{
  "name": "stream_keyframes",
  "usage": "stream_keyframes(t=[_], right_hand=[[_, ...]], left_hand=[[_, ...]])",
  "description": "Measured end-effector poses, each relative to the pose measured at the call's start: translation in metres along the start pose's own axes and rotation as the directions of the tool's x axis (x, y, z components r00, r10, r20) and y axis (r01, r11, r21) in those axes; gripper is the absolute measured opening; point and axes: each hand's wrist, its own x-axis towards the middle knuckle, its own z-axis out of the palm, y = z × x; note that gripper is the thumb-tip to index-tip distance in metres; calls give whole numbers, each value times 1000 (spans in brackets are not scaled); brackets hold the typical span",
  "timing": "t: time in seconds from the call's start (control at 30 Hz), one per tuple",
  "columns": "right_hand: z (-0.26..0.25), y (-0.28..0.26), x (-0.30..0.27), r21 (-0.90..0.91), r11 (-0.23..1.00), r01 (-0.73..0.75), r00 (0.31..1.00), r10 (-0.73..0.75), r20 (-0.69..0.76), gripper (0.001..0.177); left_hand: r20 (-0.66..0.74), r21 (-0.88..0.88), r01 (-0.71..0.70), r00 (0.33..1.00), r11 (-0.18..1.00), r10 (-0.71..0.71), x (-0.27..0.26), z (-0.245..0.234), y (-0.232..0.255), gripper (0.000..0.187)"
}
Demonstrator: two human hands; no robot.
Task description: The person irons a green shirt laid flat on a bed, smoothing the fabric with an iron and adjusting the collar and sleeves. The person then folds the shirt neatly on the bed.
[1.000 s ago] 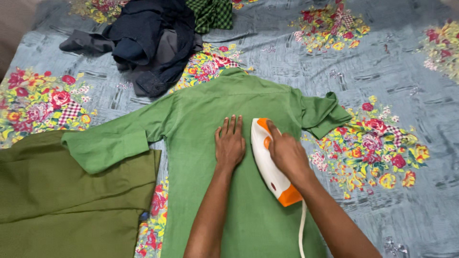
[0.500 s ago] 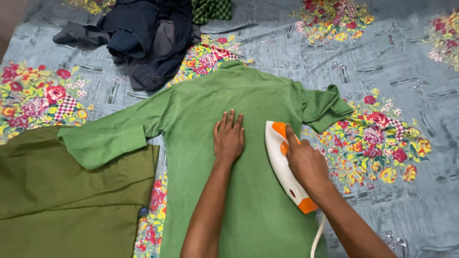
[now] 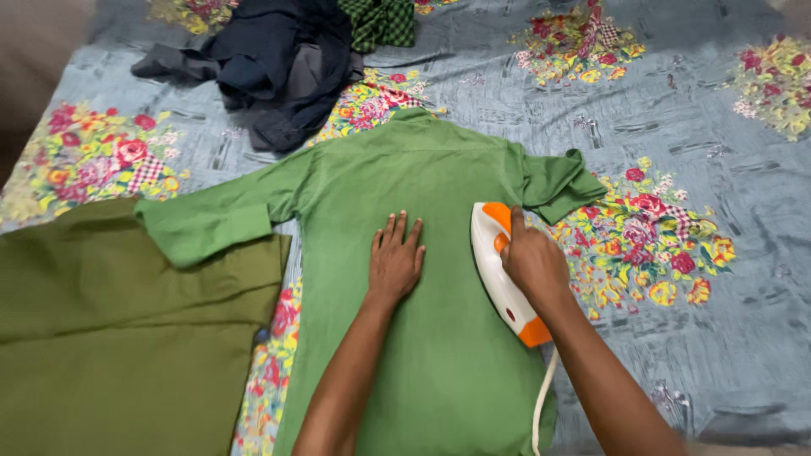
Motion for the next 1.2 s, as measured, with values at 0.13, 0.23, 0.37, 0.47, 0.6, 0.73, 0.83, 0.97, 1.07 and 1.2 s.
stream_keyframes(t=[0.13,0.23,0.37,0.47,0.6,0.73,0.83,0.97,1.07,1.2], right_hand=[[-3,3,-2,16,1000,23,999,-22,-38,59],[-13,0,-9,-54,996,64,997,-66,-45,54],[-19,-7,-36,-51,964,259,949,-264,-174,50],[-19,-17,-52,-88,937,337,918,-348,-191,36],[-11,-22,-61,-88,916,390,904,-400,-155,25],[-2,-13,-68,-136,880,454,882,-466,-73,17],[-6,0,-71,-134,843,521,845,-532,-62,14],[-15,16,-74,-127,809,574,814,-580,-16,14],[-21,20,-74,-144,784,604,793,-609,16,20],[-23,18,-76,-123,722,681,729,-684,26,21]], left_hand=[[12,6,21,1000,1000,-21,-34,-10,10,57],[-6,8,41,999,999,-41,-55,-18,15,58],[-4,6,91,996,996,-91,-79,-24,24,59],[3,-6,126,992,992,-126,-86,-27,31,58],[-35,5,148,988,989,-147,-95,-25,34,47],[-37,-33,151,988,988,-152,-101,-22,31,48],[-50,-32,143,988,989,-144,-97,-22,30,50],[-69,-48,140,987,989,-143,-97,-21,28,48],[-73,-71,149,985,986,-154,-97,-20,27,44],[-73,-94,156,984,983,-163,-95,-19,25,41]])
